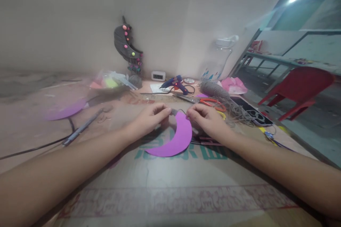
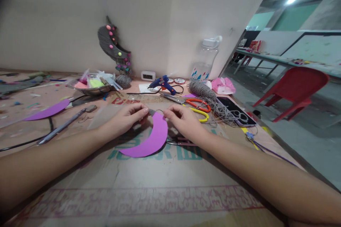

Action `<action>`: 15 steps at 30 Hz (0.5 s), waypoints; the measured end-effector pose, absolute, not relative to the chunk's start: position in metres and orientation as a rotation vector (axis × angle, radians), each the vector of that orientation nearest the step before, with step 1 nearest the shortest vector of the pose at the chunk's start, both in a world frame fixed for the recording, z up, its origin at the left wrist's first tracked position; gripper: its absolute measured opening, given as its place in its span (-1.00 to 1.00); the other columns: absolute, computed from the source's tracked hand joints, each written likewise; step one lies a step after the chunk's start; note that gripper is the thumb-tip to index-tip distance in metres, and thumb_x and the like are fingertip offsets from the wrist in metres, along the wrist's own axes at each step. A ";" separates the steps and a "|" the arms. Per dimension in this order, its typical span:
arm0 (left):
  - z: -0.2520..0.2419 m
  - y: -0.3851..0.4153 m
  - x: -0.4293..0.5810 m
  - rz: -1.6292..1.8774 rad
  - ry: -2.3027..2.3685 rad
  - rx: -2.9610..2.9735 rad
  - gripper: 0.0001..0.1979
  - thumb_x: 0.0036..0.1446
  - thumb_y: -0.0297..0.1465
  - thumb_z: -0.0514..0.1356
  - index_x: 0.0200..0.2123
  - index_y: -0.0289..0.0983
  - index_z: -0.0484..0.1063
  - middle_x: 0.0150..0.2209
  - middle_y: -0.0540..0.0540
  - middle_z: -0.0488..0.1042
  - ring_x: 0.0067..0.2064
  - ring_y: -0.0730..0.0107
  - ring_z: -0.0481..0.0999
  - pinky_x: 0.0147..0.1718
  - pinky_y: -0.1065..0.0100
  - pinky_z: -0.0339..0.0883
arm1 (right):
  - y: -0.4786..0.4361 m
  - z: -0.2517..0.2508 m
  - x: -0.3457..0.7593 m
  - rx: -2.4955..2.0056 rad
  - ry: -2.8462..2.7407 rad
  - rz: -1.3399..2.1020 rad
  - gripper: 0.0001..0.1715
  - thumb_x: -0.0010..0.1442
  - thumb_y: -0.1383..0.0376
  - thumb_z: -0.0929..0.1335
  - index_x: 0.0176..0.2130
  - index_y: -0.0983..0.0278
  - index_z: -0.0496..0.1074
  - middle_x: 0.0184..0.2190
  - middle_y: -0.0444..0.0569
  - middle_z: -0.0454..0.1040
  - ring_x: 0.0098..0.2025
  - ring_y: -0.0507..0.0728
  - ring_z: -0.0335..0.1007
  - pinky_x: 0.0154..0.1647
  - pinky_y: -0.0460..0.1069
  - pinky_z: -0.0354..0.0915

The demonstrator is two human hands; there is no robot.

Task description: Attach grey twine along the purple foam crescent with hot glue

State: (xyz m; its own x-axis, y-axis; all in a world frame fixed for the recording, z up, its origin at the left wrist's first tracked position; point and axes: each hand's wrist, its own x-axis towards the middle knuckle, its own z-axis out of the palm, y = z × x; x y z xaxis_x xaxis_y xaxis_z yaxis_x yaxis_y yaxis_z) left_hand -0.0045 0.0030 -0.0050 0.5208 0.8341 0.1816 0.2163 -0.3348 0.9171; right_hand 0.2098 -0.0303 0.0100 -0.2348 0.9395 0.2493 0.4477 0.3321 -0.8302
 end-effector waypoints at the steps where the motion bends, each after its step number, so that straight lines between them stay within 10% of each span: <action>1: -0.006 0.003 -0.004 0.845 0.878 1.826 -0.66 0.22 -0.13 0.06 -0.42 -0.29 0.31 -0.55 0.04 0.37 -0.57 0.56 0.27 -0.59 0.49 0.10 | -0.032 0.011 0.209 -1.244 -1.878 0.848 -0.64 0.21 0.07 0.27 -0.44 0.29 0.33 -0.58 -0.17 0.26 -0.54 -0.02 0.15 -0.52 -0.09 0.08; 15: -0.009 0.004 -0.004 0.942 0.892 1.881 -0.62 0.17 -0.20 0.15 0.01 -0.25 0.35 -0.32 -0.05 0.45 -0.40 0.43 0.46 -0.45 0.41 0.32 | -0.027 0.004 0.212 -1.269 -1.959 1.003 -0.58 0.22 0.04 0.26 -0.50 0.28 0.27 -0.66 -0.22 0.22 -0.62 -0.06 0.08 -0.60 -0.12 0.00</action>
